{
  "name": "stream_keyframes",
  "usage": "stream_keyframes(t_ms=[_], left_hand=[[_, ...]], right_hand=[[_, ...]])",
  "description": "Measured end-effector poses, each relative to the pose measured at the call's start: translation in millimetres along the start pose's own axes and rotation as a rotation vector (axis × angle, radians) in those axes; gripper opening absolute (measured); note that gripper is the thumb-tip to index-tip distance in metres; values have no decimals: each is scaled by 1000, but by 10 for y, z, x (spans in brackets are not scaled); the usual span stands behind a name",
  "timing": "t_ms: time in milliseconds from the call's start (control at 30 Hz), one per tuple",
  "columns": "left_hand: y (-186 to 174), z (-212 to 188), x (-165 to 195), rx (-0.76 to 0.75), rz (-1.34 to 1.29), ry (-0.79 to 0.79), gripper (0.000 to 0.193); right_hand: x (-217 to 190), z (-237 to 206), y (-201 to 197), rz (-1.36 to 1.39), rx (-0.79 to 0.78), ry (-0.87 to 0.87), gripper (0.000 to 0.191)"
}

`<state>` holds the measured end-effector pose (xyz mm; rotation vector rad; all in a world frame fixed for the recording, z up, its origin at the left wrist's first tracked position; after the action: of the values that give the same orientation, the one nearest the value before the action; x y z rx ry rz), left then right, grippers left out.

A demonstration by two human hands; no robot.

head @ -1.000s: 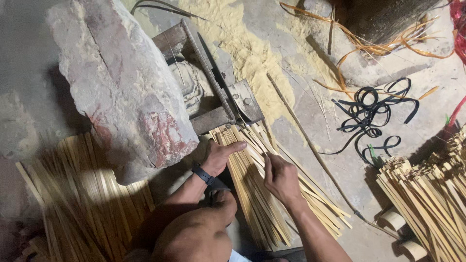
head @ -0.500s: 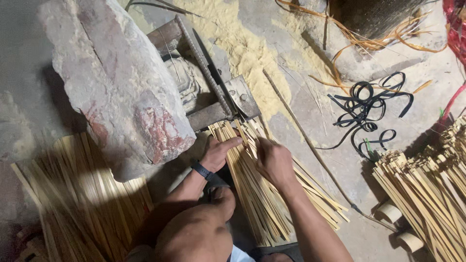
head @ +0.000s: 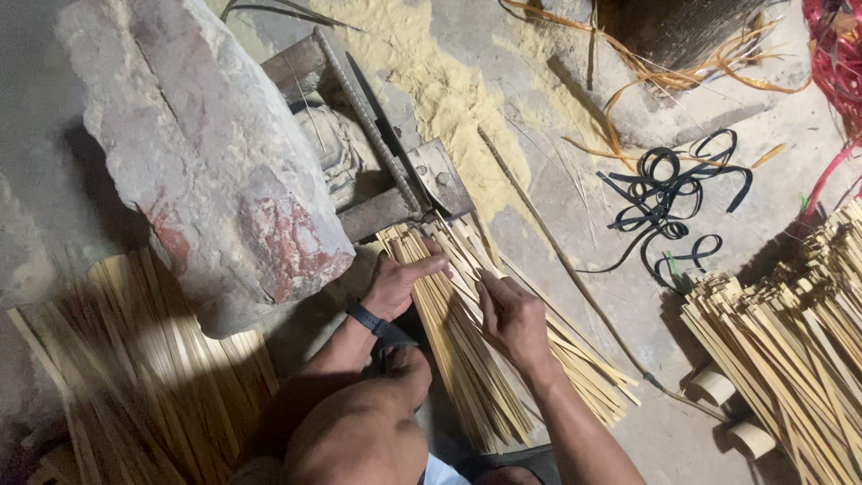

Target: The person sits on the floor and repeatedly feeds flat bamboo strips by hand under a fixed blade mounted on a weighted wooden frame, trimming them into uniform narrow slats. Trimmed slats are gathered and stacked with finished piles of slats on the floor beside the work area.

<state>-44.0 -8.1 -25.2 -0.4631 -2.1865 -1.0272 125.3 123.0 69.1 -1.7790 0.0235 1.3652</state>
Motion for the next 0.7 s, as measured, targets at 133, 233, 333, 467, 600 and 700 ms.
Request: stream_keyframes(t_ms=[133,233,333,467,600,700], left_hand=[[-14,10,-11,94,-34,-25,29],[-107,41,-92,182,32,-43,31],[-215,71,-174,167,43,23,36],[-309,108,-249,199,82,-132,44],[-321,100,-248,228,125,-143,43],[-291,81,-238,300,104,-113,45]], right_hand=[[-14,164,44,-144,53,-134,19],[-73,217,50,-157,75,-135,13],[-131,201,24,-119,74,-102,11],[-132,252,91,-128,18,-103,8],[-65,488,349,-110,3,-105,2],[-51,611,500,-122,-33,-67,2]])
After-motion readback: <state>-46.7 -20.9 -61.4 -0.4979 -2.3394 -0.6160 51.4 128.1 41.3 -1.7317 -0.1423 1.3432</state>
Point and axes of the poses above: each hand's wrist, its own z-axis towards the middle knuckle, its own y-axis out of the palm, x = y × z, the point moved 1 cm from there along z, towards the middle knuckle, and after that the axes turned 3 degrees about z, right-handed, at the moved point
